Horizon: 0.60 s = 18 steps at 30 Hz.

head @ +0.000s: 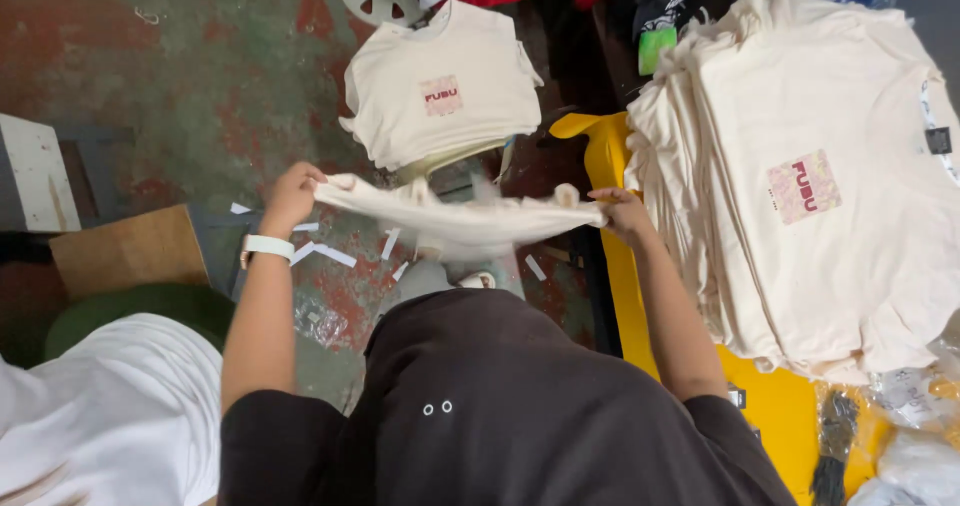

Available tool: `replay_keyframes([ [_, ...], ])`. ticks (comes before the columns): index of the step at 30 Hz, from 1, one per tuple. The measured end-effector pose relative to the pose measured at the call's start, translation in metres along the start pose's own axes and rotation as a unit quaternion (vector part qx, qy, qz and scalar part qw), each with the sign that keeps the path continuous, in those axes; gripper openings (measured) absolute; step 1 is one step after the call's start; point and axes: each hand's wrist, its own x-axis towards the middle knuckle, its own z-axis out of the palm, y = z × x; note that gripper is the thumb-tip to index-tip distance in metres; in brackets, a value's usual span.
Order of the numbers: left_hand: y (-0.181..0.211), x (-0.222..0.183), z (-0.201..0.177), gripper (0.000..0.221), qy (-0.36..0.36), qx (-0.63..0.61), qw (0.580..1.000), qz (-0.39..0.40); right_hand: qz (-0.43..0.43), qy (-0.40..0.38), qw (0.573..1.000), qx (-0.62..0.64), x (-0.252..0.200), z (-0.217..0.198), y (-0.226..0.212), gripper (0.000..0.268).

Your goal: Attaching brand tags to t-shirts using a tagging gun and stacking them on a table

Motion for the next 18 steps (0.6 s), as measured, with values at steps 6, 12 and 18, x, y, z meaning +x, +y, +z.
replay_keyframes([
  [6, 0.081, -0.01, -0.003, 0.011, 0.193, -0.483, 0.852, -0.066, -0.045, 0.061, 0.939, 0.335, -0.031, -0.015, -0.059, 0.022],
  [12, 0.149, -0.008, -0.031, 0.022, 0.128, -0.476, 0.87, 0.021, -0.117, 0.049, 0.907, 0.401, -0.069, -0.066, -0.13, 0.024],
  [18, 0.193, -0.006, -0.07, 0.026, 0.132, -0.4, 0.889, 0.179, -0.169, 0.123, 0.861, 0.464, -0.071, -0.12, -0.142, 0.025],
])
